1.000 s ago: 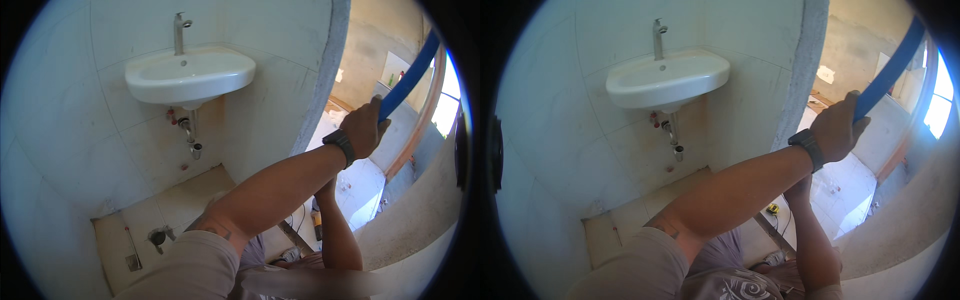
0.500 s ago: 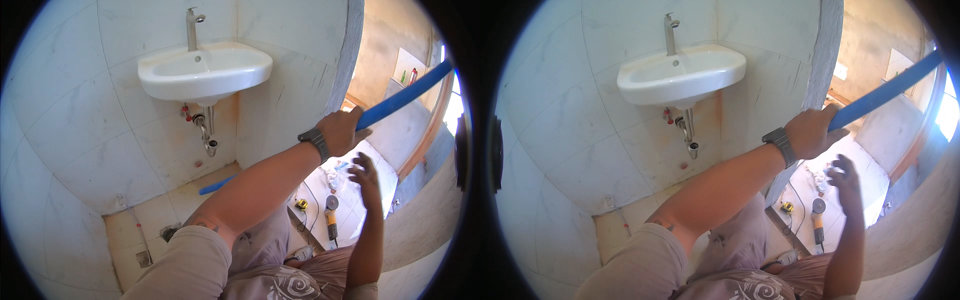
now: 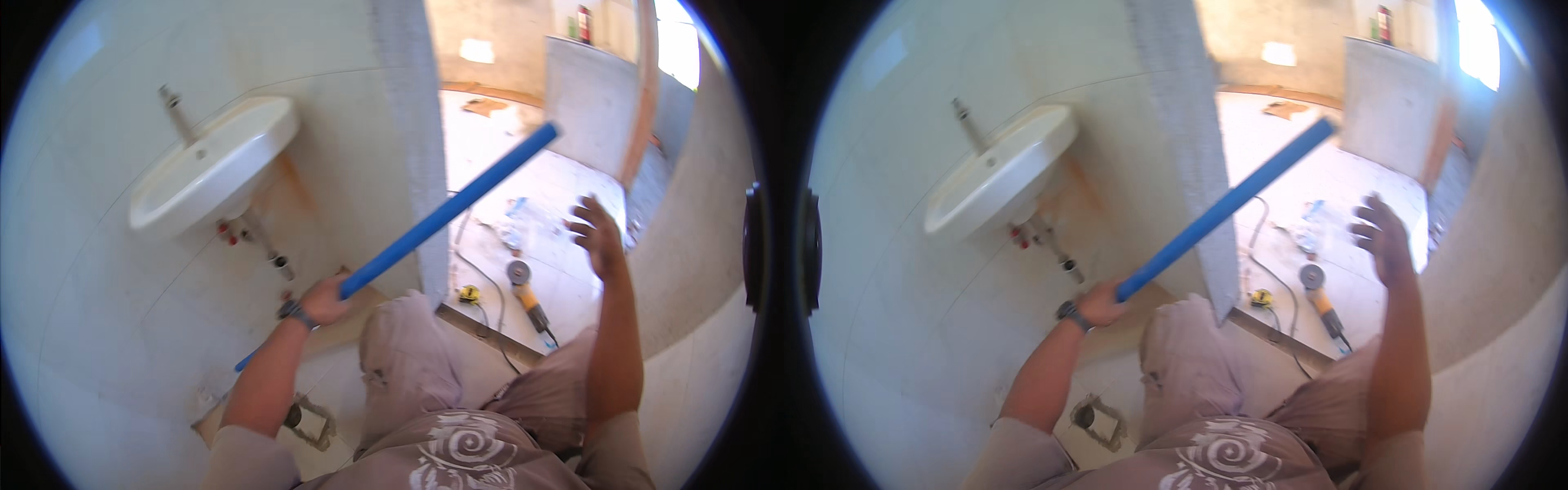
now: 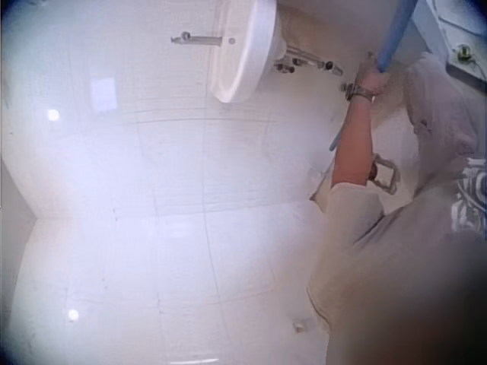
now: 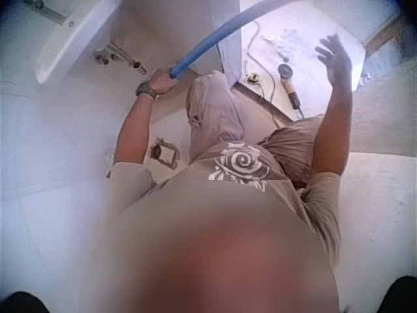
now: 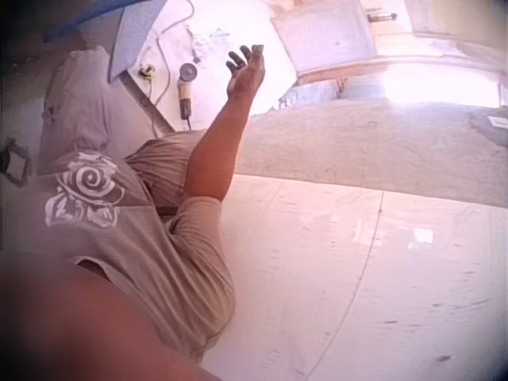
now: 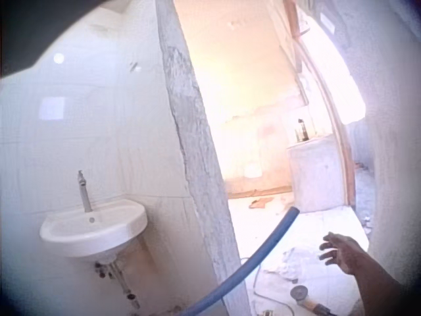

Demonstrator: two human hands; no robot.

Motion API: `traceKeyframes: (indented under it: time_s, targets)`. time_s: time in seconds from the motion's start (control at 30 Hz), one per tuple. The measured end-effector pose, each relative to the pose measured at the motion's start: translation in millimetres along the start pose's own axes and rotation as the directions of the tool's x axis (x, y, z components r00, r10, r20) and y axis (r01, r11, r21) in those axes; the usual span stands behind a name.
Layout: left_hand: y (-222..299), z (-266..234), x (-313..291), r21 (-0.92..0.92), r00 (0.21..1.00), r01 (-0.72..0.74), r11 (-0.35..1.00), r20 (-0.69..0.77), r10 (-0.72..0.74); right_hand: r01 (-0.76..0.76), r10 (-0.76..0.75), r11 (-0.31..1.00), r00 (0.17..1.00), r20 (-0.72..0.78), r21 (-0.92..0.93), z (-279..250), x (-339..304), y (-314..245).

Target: The person measures the distance under a sink using a tape measure, marks a blue PVC pipe, and cuts it with an angle grinder. The person handles the pipe and tools while seated on the floor.

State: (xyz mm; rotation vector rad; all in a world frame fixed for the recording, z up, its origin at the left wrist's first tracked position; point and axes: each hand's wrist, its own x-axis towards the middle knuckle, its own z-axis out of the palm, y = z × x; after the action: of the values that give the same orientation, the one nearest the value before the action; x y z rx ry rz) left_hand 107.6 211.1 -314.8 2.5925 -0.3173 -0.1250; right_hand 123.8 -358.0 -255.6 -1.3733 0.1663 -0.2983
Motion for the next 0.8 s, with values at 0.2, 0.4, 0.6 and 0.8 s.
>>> traceKeyframes:
  time_s: [0.2,0.4,0.6,0.8]
  targets:
    - [-58.3,10.7,-11.7,0.260,0.962,0.232,0.937,0.077,-0.260,-0.015,0.065,0.984,0.958,0.279,-0.179,55.2,15.7,15.1]
    - [-71.9,31.5,35.1,0.544,0.835,0.257,0.799,0.291,-0.467,-0.056,0.073,0.995,0.969,0.235,-0.082,100.5,37.2,50.3]
    - [-110.7,88.7,83.1,0.562,0.725,0.134,0.817,0.506,-0.467,-0.098,0.103,0.994,0.985,0.141,-0.041,104.2,73.9,100.6]
    - [-54.0,64.8,109.9,0.344,0.813,0.211,0.915,0.458,-0.360,-0.204,0.212,0.968,0.977,0.040,-0.145,58.5,95.1,156.3]
